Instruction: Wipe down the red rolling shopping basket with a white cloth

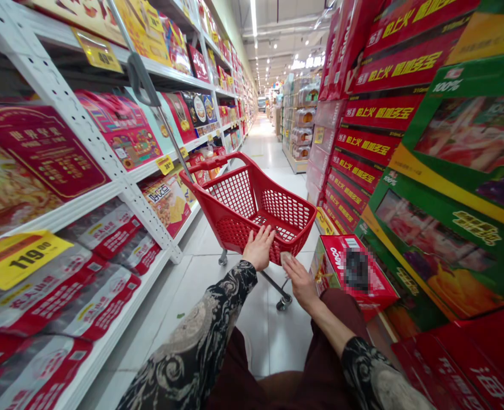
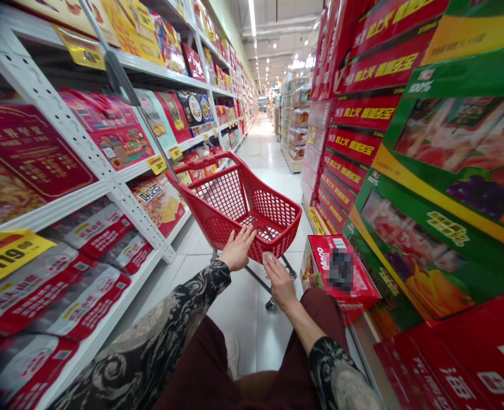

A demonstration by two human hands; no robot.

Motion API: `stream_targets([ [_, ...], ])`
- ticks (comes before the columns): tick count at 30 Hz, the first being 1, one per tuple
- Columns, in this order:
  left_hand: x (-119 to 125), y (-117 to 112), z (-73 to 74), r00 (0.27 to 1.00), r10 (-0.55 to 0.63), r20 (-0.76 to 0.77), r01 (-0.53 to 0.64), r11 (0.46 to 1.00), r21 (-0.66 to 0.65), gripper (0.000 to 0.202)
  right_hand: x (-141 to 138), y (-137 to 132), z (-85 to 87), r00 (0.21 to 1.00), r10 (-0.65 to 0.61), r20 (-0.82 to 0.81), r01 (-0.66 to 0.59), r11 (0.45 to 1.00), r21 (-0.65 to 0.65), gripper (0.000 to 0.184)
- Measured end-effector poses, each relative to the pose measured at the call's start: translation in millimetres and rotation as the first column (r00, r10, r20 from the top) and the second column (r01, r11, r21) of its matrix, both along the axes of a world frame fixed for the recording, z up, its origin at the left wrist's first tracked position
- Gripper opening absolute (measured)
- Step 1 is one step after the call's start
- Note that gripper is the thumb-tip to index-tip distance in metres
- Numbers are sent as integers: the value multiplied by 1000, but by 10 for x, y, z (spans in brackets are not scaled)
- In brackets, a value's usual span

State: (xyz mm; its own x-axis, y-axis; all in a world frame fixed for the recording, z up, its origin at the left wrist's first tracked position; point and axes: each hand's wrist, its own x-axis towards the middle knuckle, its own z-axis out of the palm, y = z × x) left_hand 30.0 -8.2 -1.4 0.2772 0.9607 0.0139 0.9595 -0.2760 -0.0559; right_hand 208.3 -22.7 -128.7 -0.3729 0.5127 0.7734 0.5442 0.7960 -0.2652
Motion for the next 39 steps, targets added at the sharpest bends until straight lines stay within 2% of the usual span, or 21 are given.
stream_targets([
  [3,7,18,21,1000,-2,-3,2,1000,2,72,-18,22,384,996,18,-91,-13,998,56,48],
  [5,20,31,31,1000,2,2,-2,1000,3,70,-80,84,517,995,15,-96,-7,997,77,46],
  [7,34,43,35,1000,4,6,-4,1000,2,69,-168,160,485,999,7,-47,-4,998,64,44],
  [13,27,62,9,1000,-4,3,4,1000,1,70,-306,202,-93,991,-1,135,3,1000,-15,39],
  [15,16,64,-1,1000,-9,4,9,1000,-2,71,-264,146,-177,988,20,156,-16,999,-30,39],
  [17,8,66,-7,1000,-15,11,15,1000,-1,72,-206,94,-124,991,36,129,-31,999,-37,40],
  [22,-3,71,-4,999,-37,29,36,999,24,71,-162,147,327,1000,19,1,-19,1000,21,42],
  [24,-16,67,-7,999,-14,37,12,998,63,69,-189,218,395,1000,-1,1,1,999,49,41],
  [26,-35,60,-19,999,28,43,-32,995,93,67,-216,269,315,999,-12,35,11,999,42,41],
  [31,-94,48,-55,999,35,32,-38,997,70,68,-197,227,-209,989,14,145,-7,999,-50,41],
  [33,-109,52,-55,999,28,31,-30,997,70,69,-160,165,-309,985,23,169,-12,998,-67,39],
  [34,-116,56,-53,999,23,30,-25,997,70,68,-142,134,-298,986,29,167,-17,997,-70,39],
  [36,-128,68,-49,1000,8,27,-10,997,72,68,-107,89,-149,991,48,124,-41,997,-60,41],
  [39,-154,95,-49,1000,14,24,-16,995,95,69,-55,124,263,999,27,-29,-28,1000,-14,44],
])
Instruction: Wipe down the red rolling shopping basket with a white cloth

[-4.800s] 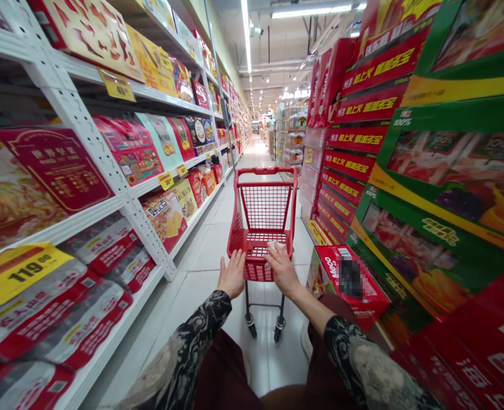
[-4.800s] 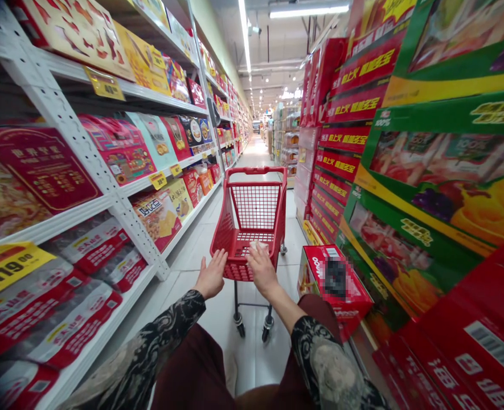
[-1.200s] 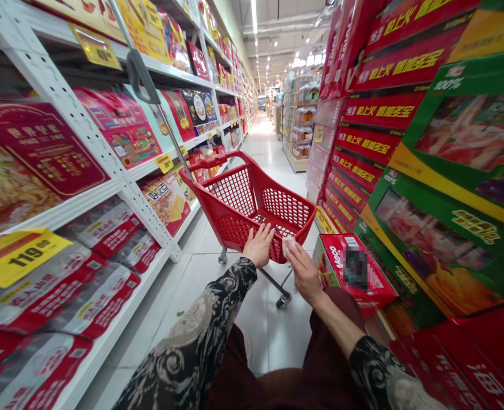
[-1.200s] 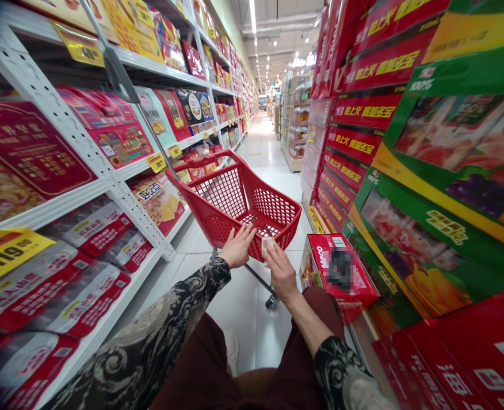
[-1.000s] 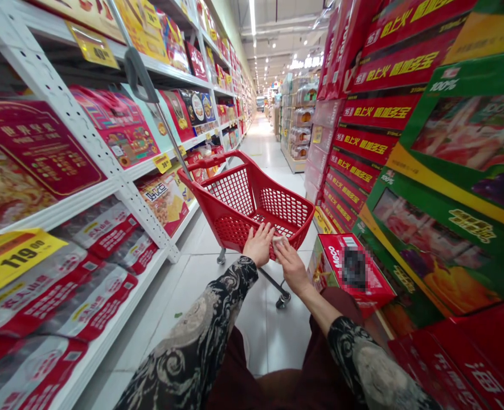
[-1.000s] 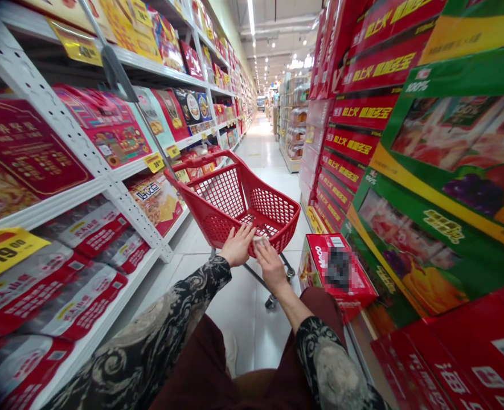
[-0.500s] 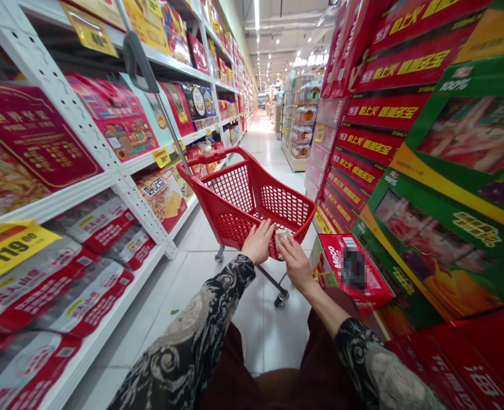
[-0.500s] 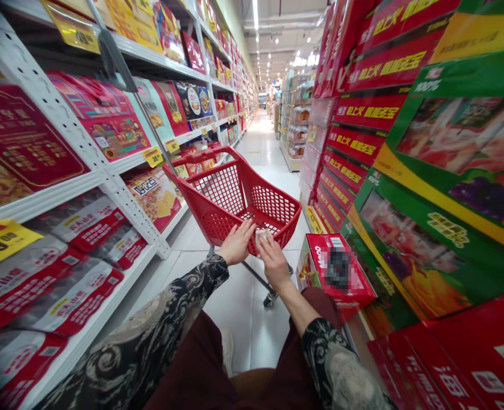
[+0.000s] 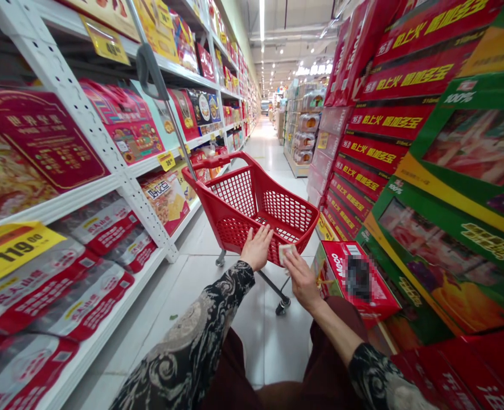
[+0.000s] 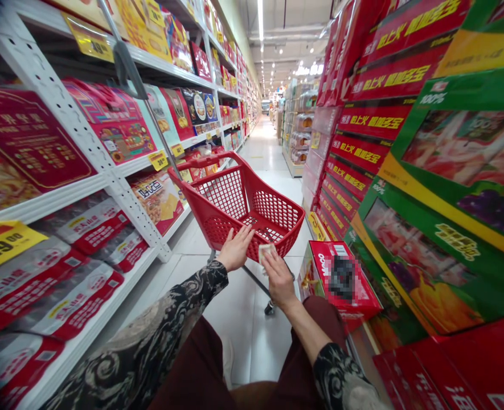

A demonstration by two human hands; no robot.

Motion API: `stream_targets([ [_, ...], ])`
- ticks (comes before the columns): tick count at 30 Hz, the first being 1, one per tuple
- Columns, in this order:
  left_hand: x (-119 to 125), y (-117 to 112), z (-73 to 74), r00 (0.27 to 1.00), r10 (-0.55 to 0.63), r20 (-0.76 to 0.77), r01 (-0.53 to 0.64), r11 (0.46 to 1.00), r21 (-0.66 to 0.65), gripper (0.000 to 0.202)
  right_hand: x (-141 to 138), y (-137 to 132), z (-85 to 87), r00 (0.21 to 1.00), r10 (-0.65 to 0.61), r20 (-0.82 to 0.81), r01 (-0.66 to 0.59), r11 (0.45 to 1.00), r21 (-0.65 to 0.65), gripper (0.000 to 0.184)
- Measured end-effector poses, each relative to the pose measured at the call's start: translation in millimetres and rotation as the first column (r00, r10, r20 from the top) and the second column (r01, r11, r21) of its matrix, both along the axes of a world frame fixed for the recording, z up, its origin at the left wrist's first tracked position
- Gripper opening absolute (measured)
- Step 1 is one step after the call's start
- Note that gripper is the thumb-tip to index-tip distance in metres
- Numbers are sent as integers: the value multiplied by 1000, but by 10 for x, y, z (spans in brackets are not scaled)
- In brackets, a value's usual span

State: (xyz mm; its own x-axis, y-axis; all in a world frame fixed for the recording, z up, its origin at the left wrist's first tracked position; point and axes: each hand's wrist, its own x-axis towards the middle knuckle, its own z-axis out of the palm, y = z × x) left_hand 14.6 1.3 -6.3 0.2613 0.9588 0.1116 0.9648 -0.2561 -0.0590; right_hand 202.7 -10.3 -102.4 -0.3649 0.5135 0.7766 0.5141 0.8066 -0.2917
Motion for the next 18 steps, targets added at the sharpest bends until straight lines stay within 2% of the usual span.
stream_targets([
  [3,-33,34,0,997,77,15,-77,997,-1,69,12,164,328,985,-124,-121,125,992,1,47],
  [5,-49,51,2,995,101,18,-101,995,-24,69,-63,276,401,974,-182,-132,180,983,-26,50],
  [7,-55,57,3,996,91,11,-91,995,-35,68,-226,335,386,978,-176,-110,172,984,-48,52],
  [10,-57,55,9,995,96,3,-95,995,-27,67,-509,321,326,995,-87,-57,84,995,-46,49],
  [12,-71,59,26,996,92,2,-92,996,-18,65,-586,296,300,998,-44,-37,43,998,-36,46],
  [14,-104,78,57,997,74,0,-74,997,-7,65,-514,304,282,998,-43,-43,42,999,-34,47],
  [18,-194,148,120,994,113,-7,-114,993,-24,68,-123,424,246,985,-135,-107,128,989,-69,49],
])
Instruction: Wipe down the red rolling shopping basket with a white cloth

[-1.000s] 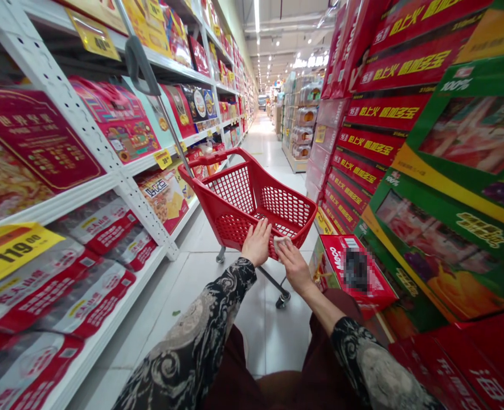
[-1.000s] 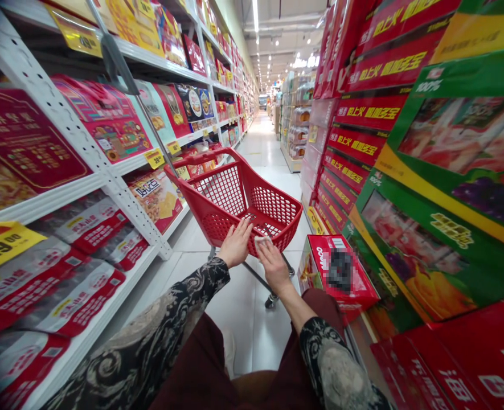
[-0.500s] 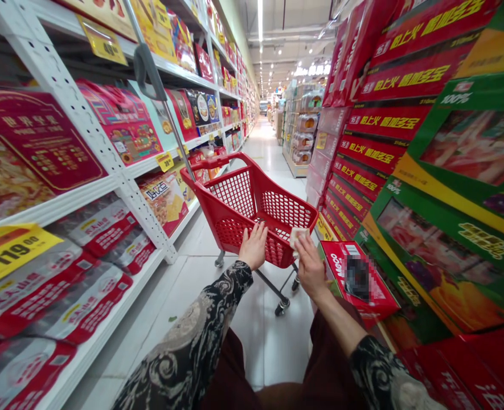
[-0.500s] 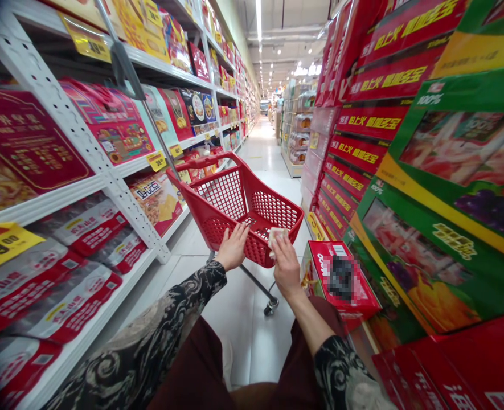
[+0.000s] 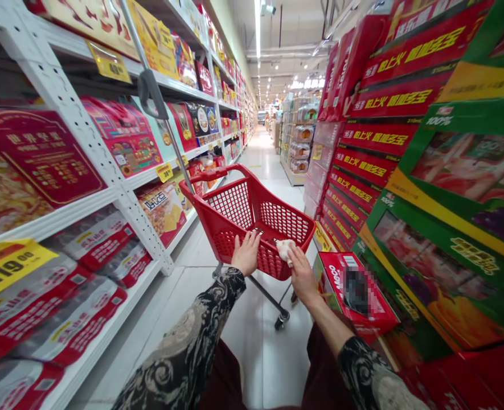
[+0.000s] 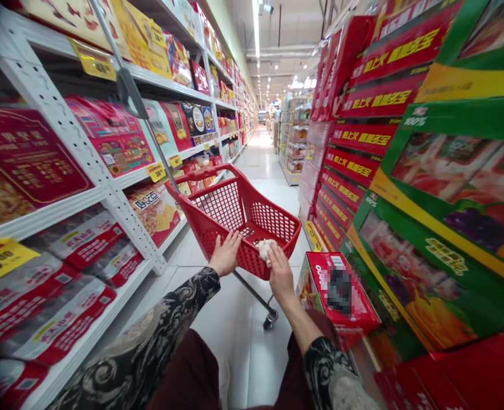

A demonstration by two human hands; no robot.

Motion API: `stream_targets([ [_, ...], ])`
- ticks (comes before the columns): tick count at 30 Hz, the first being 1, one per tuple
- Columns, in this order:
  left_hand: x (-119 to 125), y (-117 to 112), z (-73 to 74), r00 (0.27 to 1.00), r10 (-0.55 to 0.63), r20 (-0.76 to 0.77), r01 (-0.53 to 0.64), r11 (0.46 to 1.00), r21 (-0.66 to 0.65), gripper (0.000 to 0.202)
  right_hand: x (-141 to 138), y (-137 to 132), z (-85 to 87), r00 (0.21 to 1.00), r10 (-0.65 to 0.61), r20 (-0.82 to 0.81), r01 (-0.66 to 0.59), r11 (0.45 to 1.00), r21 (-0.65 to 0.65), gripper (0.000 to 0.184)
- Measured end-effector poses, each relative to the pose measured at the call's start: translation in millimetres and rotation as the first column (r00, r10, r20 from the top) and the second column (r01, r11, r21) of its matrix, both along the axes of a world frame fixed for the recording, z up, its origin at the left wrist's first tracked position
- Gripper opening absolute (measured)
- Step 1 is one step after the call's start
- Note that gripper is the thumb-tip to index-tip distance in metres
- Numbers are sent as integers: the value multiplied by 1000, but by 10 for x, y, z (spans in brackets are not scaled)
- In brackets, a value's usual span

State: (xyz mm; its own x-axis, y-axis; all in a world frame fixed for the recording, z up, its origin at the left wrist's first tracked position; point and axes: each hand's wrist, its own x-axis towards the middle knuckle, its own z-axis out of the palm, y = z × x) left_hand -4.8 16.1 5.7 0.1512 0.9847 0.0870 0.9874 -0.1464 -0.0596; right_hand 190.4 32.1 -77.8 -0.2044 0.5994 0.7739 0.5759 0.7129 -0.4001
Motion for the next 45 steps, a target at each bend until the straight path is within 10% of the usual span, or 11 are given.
stream_targets([
  [12,125,-50,-43,996,83,39,-82,996,-16,75,-283,-14,79,997,-65,31,65,998,-19,51],
  [28,203,-26,80,998,-63,-30,63,998,-7,75,316,137,174,984,-171,44,175,980,-100,33],
  [37,154,-26,2,993,28,-111,-28,1000,3,70,-306,-56,155,967,-222,127,221,975,17,38],
  [45,173,-74,9,996,-18,-85,24,997,70,64,-117,-11,127,939,-221,262,218,975,41,39],
])
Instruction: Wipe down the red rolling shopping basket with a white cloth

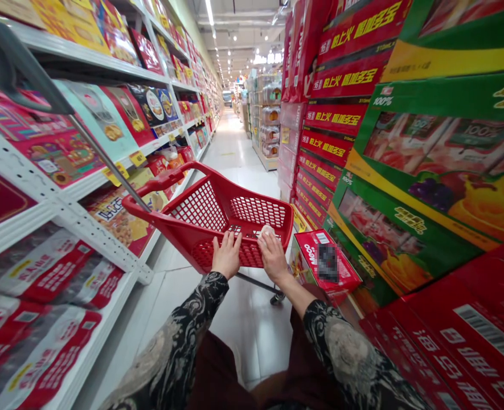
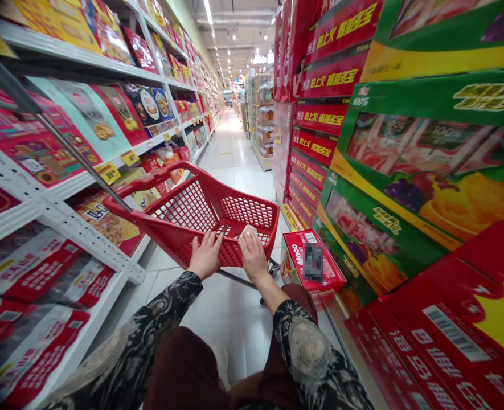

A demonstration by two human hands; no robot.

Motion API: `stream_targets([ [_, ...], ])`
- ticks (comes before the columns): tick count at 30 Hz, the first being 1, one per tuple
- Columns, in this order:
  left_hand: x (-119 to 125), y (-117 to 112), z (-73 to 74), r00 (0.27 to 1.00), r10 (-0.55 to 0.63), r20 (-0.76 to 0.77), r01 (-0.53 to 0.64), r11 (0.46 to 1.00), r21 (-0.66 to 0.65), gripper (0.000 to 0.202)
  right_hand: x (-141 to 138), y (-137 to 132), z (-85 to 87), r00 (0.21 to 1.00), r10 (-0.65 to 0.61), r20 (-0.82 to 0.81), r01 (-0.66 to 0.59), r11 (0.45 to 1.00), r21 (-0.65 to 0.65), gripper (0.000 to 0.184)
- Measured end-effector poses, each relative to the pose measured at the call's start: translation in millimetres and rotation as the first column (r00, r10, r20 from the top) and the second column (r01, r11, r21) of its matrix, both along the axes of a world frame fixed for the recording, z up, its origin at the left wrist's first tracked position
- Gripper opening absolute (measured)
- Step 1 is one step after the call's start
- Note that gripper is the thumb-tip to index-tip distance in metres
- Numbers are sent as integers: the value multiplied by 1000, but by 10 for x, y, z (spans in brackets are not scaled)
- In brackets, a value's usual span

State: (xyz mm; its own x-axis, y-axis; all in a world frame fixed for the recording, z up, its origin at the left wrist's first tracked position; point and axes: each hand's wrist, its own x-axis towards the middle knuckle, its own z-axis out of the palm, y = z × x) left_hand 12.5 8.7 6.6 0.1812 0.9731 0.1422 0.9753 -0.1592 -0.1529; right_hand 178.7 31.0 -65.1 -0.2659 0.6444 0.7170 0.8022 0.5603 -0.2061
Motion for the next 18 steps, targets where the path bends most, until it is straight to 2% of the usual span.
stream_targets([
  [5,32,32,20,998,-53,23,53,998,21,63,146,25,106,1000,0,5,1,998,-70,40],
  [9,-68,45,-14,999,24,40,-27,998,59,68,196,-9,142,996,-83,-36,77,987,-144,43],
  [13,-93,34,-51,997,70,30,-72,995,64,68,-24,-25,105,978,-164,-131,144,979,-147,49],
  [16,-51,24,-37,995,89,34,-91,994,56,69,-237,6,112,988,-87,-127,71,990,-119,50],
  [18,-35,18,-12,996,81,30,-82,996,33,70,-270,42,140,997,-23,-80,13,993,-113,47],
])
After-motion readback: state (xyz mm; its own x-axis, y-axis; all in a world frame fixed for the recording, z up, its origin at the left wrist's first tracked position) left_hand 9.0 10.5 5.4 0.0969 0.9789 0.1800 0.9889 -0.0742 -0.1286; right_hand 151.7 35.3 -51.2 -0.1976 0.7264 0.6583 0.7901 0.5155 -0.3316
